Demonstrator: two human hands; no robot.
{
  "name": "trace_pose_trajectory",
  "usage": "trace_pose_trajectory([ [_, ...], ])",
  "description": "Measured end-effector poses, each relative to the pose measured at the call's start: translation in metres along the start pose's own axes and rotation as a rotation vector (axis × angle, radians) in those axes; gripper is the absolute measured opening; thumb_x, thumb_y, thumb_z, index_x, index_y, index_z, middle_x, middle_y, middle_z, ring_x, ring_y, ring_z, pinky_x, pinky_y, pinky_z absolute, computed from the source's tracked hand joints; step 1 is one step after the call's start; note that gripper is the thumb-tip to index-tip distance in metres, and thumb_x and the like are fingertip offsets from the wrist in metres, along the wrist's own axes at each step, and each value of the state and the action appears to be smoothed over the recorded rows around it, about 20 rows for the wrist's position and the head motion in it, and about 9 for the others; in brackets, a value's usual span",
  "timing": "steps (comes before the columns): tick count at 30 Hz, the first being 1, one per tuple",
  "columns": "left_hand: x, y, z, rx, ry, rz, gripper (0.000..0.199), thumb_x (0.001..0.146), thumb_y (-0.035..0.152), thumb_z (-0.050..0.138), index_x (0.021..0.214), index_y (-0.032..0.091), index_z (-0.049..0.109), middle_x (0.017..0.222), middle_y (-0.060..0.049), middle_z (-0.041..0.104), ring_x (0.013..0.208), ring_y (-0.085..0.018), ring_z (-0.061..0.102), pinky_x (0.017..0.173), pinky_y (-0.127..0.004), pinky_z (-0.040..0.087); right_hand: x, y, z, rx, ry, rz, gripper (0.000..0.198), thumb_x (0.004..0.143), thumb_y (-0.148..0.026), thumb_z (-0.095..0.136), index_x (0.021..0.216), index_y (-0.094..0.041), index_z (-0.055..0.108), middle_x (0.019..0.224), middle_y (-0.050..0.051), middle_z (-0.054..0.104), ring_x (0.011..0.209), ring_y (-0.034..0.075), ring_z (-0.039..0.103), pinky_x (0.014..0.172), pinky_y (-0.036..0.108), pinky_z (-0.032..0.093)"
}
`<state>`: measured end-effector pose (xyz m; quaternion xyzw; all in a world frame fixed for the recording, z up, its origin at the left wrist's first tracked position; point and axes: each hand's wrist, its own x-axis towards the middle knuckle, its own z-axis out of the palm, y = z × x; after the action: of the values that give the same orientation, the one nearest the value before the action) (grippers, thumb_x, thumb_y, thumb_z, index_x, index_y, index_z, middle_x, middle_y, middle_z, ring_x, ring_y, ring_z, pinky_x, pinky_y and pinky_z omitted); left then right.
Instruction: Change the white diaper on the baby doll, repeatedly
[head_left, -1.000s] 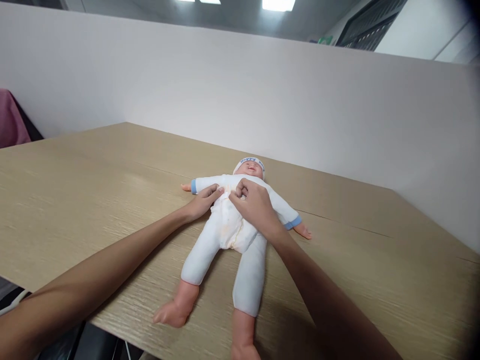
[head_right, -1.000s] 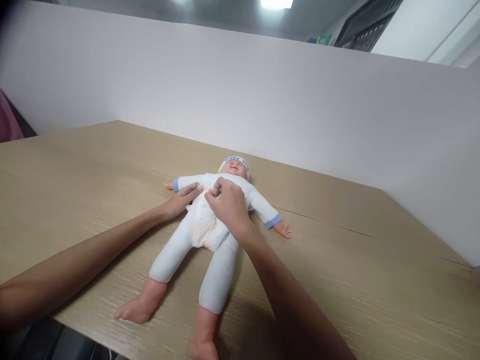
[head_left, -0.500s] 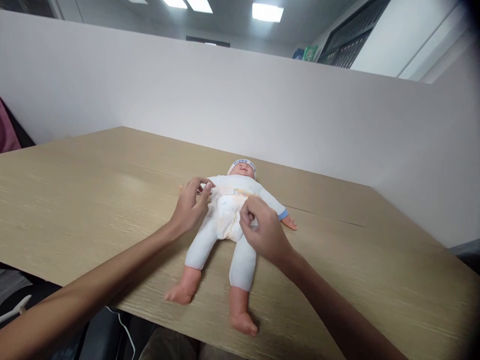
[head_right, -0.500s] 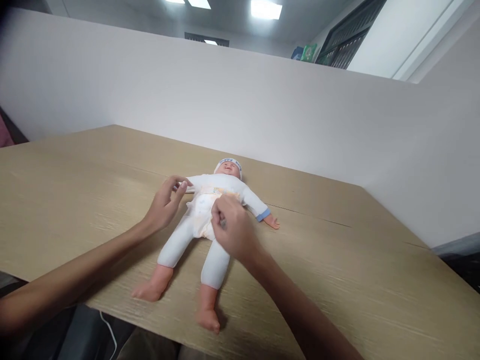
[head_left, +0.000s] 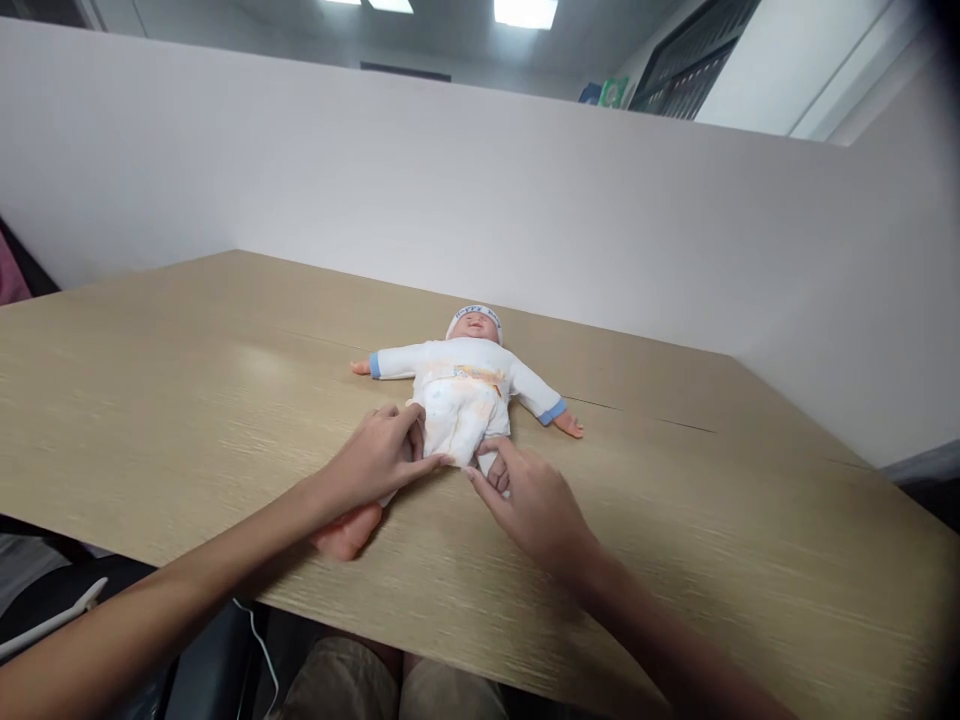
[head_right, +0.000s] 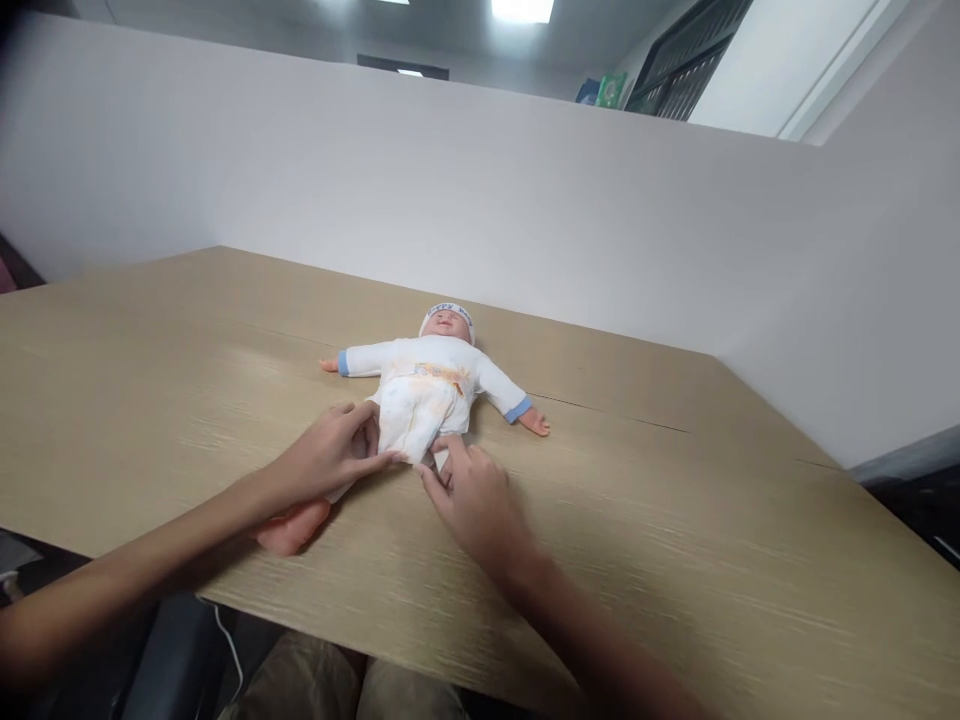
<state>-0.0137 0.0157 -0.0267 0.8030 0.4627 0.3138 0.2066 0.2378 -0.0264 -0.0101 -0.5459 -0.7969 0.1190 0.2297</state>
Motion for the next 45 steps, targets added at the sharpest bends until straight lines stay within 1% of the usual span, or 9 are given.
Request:
trace_pose_trajectory([
  [4,0.008,-0.004,0.006,-0.01,-0.034,0.027,0.041,0.1,0.055,0.071,0.077,0.023,0.057,0.076,-0.003,0.07,0.085,-0.027,0.056,0.083,-0.04,0.038,0.009,-0.008,0.01,-0.085,0.058,0.054,0.028,0.106,-0.044,0.067,0.086,-0.024,0.06,0.07,-0.002,0.063,0.061,0.018,0.055,0.06,0.032,0.028],
  [8,0.007,-0.007,0.008,-0.03,-0.037,0.041,0.043,0.103,0.052,0.069,0.074,0.023,0.059,0.075,-0.002,0.069,0.086,-0.026,0.055,0.087,-0.041,0.038,0.009,-0.004,0.014,-0.025,0.106,0.025,0.033,0.101,-0.038,0.071,0.076,-0.024,0.056,0.072,-0.002,0.062,0.063,0.017,0.054,0.061,0.031,0.03],
  [14,-0.001,0.0,0.002,-0.106,-0.002,0.077,0.028,0.107,0.048,0.064,0.095,0.024,0.071,0.118,-0.006,0.075,0.113,-0.029,0.061,0.103,-0.046,0.041,0.004,0.002,0.017,0.043,0.137,-0.031,0.011,0.101,-0.034,0.07,0.094,-0.025,0.071,0.108,0.003,0.074,0.077,0.019,0.066,0.07,0.032,0.043],
  [17,-0.003,0.002,0.001,-0.122,-0.024,0.077,0.028,0.108,0.048,0.061,0.093,0.024,0.068,0.11,-0.006,0.073,0.11,-0.029,0.059,0.099,-0.044,0.044,0.001,-0.001,0.016,0.034,0.116,-0.06,0.006,0.101,-0.03,0.067,0.101,-0.026,0.071,0.12,0.005,0.076,0.083,0.021,0.069,0.072,0.034,0.044],
  [23,-0.003,-0.003,0.003,-0.066,-0.017,-0.045,0.029,0.1,0.052,0.068,0.094,0.024,0.067,0.085,-0.002,0.056,0.09,-0.027,0.053,0.091,-0.045,0.043,0.003,-0.007,0.015,-0.017,0.026,-0.025,0.016,0.095,-0.032,0.072,0.105,-0.024,0.062,0.099,0.006,0.078,0.088,0.028,0.071,0.073,0.034,0.042],
  [27,-0.002,-0.008,0.007,-0.235,0.036,-0.103,0.033,0.092,0.051,0.08,0.102,0.024,0.063,0.098,-0.004,0.066,0.097,-0.027,0.058,0.091,-0.042,0.046,0.006,-0.005,0.016,0.172,0.109,0.123,0.032,0.092,-0.041,0.075,0.113,-0.025,0.057,0.098,0.003,0.078,0.076,0.023,0.068,0.068,0.032,0.042],
  [32,-0.002,-0.011,0.012,-0.565,0.062,-0.193,0.049,0.084,0.046,0.09,0.112,0.024,0.058,0.116,-0.006,0.073,0.109,-0.027,0.07,0.099,-0.042,0.052,0.004,0.001,0.012,0.331,0.19,0.198,0.035,0.09,-0.048,0.076,0.109,-0.026,0.056,0.113,0.005,0.08,0.068,0.018,0.065,0.068,0.033,0.045],
  [37,-0.004,-0.008,0.01,-0.502,0.06,-0.241,0.049,0.081,0.05,0.091,0.112,0.024,0.063,0.11,-0.003,0.076,0.107,-0.028,0.073,0.098,-0.042,0.052,0.003,0.005,0.005,0.334,0.159,0.227,0.026,0.091,-0.048,0.077,0.102,-0.027,0.067,0.109,0.004,0.084,0.067,0.019,0.067,0.068,0.034,0.047],
  [45,-0.007,-0.004,0.009,-0.414,0.088,-0.282,0.047,0.082,0.052,0.09,0.111,0.023,0.065,0.118,-0.007,0.078,0.108,-0.029,0.073,0.096,-0.044,0.054,0.001,0.002,0.001,0.21,0.114,0.128,0.02,0.097,-0.046,0.073,0.1,-0.027,0.08,0.104,0.004,0.086,0.068,0.022,0.067,0.068,0.035,0.043],
])
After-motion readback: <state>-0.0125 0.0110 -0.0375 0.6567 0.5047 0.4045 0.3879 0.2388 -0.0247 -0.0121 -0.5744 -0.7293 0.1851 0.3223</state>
